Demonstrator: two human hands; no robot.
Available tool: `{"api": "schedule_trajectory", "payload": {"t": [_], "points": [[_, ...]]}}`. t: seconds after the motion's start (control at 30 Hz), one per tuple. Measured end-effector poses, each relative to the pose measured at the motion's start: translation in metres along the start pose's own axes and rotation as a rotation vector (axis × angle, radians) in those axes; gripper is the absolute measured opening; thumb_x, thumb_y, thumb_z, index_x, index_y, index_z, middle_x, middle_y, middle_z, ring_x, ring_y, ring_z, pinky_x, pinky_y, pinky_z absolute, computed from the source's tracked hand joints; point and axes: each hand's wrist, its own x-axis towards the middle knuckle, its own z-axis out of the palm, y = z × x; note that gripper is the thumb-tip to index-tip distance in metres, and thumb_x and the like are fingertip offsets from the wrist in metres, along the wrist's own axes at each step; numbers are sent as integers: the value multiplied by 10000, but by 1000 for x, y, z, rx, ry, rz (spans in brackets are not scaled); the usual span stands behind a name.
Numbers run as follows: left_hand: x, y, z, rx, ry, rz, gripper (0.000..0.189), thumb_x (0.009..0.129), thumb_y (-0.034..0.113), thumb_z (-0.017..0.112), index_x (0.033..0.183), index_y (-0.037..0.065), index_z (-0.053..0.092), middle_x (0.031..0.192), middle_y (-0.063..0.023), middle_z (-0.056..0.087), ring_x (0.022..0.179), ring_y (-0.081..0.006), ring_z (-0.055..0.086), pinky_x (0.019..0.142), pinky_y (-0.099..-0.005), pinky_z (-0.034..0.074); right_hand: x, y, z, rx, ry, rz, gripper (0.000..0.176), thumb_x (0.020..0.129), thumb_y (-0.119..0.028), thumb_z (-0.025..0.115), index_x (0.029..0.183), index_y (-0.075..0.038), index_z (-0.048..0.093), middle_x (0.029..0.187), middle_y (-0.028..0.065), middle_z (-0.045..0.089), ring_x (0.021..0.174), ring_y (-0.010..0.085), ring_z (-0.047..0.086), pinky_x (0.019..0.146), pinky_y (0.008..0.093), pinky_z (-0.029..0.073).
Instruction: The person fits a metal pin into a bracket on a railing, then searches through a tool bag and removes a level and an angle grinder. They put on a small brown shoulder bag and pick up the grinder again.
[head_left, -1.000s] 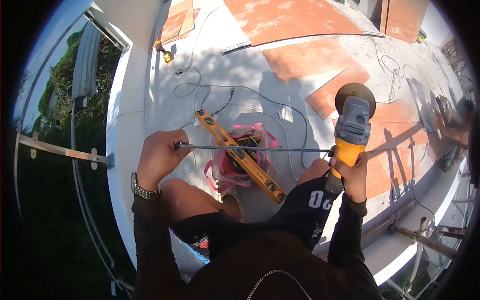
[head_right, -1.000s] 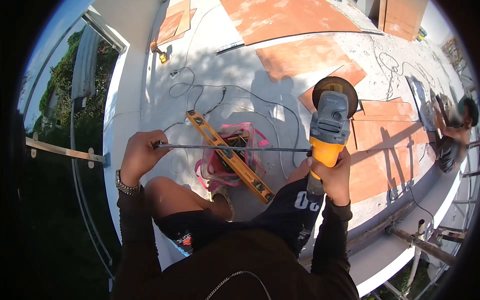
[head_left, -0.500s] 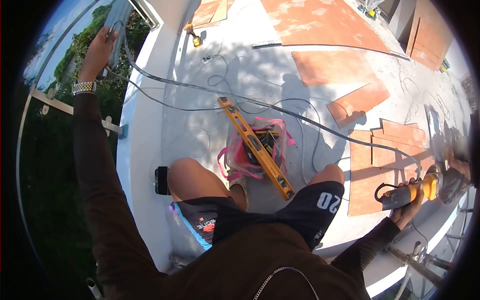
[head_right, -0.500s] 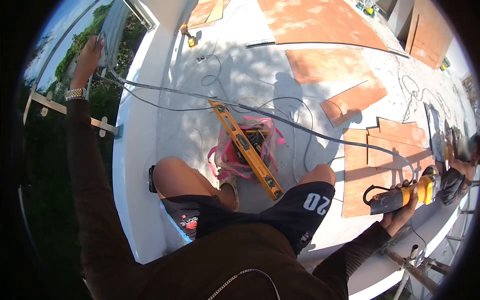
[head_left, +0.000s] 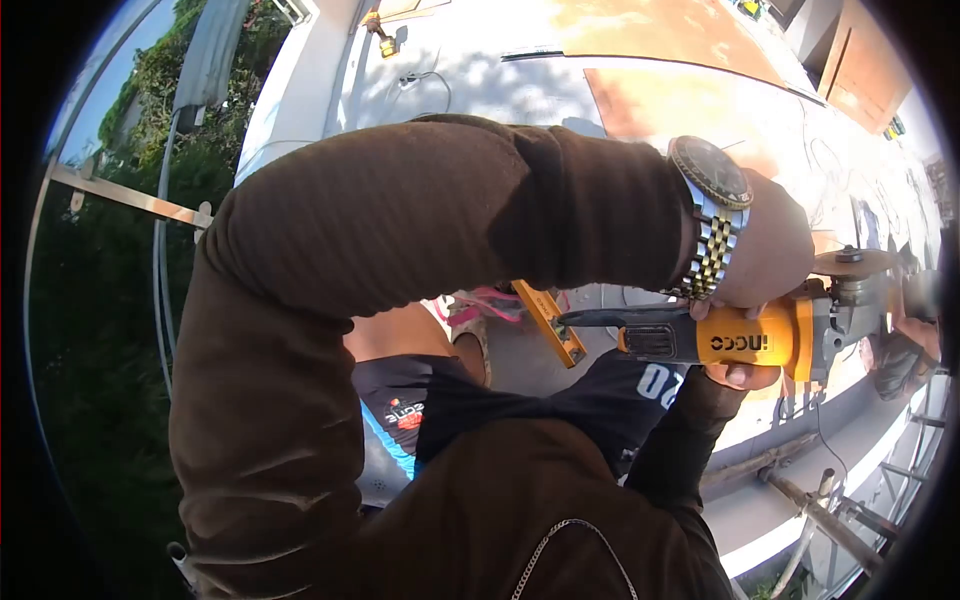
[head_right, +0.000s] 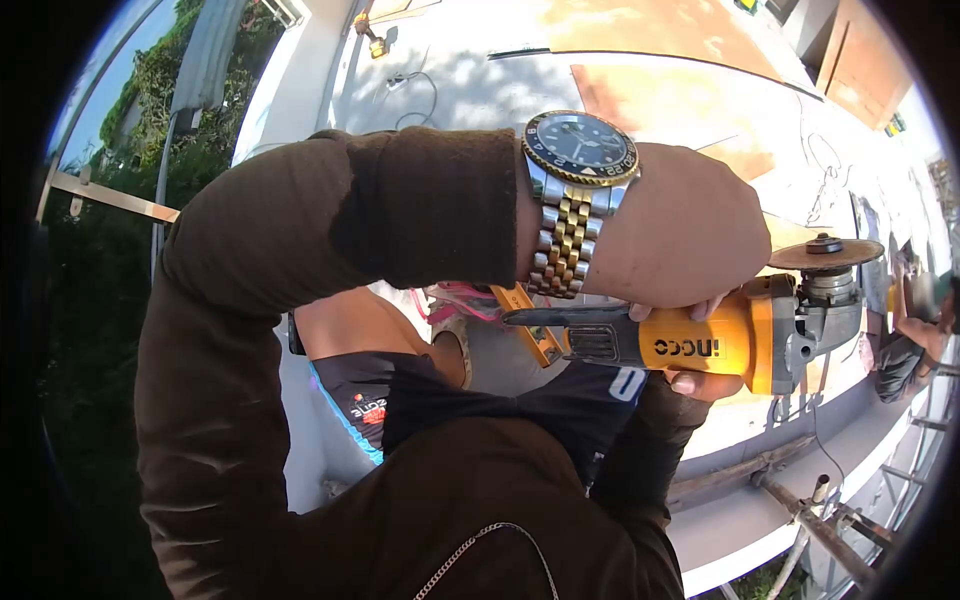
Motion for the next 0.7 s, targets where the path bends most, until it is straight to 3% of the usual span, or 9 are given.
{"api": "schedule_trajectory", "payload": {"t": [0.13, 0.2, 0.27, 0.4, 0.43, 0.53, 0.57, 0.6, 0.7], "points": [[-73, -100, 17, -194, 218, -126, 219, 902, 193, 638, 995, 0, 683, 939, -189, 702, 891, -329, 680, 801, -423, 536, -6, -5, -21, -173, 20, 92, 583, 524, -107, 796, 1032, -117, 510, 893, 52, 502, 813, 234, 595, 839, 456, 489], [-133, -160, 44, -143, -43, -632, 213, 866, 146, 571, 930, -16, 695, 838, -184, 695, 768, -320, 672, 730, -423, 516, -11, -4, -34, -132, 123, 117, 577, 550, -90, 778, 1061, -102, 509, 898, 72, 496, 821, 245, 593, 853, 478, 503], [-213, -202, 130, -79, -567, -1017, 309, 809, 152, 549, 988, -37, 716, 984, -272, 695, 920, -380, 692, 788, -460, 525, -14, 4, -59, -46, 172, 64, 545, 594, -118, 756, 1072, -90, 496, 901, 72, 492, 816, 244, 583, 828, 476, 529], [-381, -179, 399, -482, -518, -1452, 572, 767, 251, 619, 1281, 0, 627, 1292, -265, 621, 1223, -414, 589, 1052, -445, 451, -26, 18, -103, -5, 325, 26, 535, 602, -134, 731, 1070, -64, 481, 913, 78, 496, 828, 244, 579, 824, 451, 521], [-375, -150, 397, -465, -621, -1556, 750, 693, 185, 657, 1416, 36, 523, 1305, -289, 605, 1295, -372, 542, 1067, -394, 446, -31, 23, -116, -41, 381, 8, 519, 613, -138, 704, 1073, -53, 481, 908, 79, 497, 836, 246, 575, 835, 454, 519], [-386, -146, 389, -792, -686, -1336, 442, 745, 239, 709, 1155, 74, 726, 1136, -122, 726, 1066, -272, 664, 994, -375, 460, -59, 36, -143, -26, 495, 3, 500, 620, -150, 669, 1078, -50, 497, 913, 83, 519, 854, 244, 580, 851, 452, 508], [-390, -155, 373, -973, -668, -1502, 363, 813, 234, 675, 1126, 56, 712, 1070, -113, 744, 923, -243, 705, 984, -427, 458, -72, 41, -152, 21, 536, 11, 497, 623, -160, 662, 1082, -50, 504, 917, 83, 526, 854, 242, 584, 849, 451, 506], [-358, -147, 323, -1119, -478, -1915, 280, 852, 236, 670, 1054, 44, 694, 994, -94, 748, 812, -214, 715, 880, -482, 503, -81, 44, -161, 65, 562, 20, 496, 626, -169, 655, 1085, -51, 511, 921, 82, 534, 854, 240, 587, 848, 450, 504], [-321, -153, 249, -1615, 186, -1738, 77, 902, 141, 633, 939, 75, 651, 893, -68, 714, 823, -192, 703, 858, -418, 569, -97, 44, -166, 71, 643, 6, 493, 623, -185, 641, 1080, -44, 523, 905, 81, 549, 829, 239, 588, 835, 449, 505]]}}
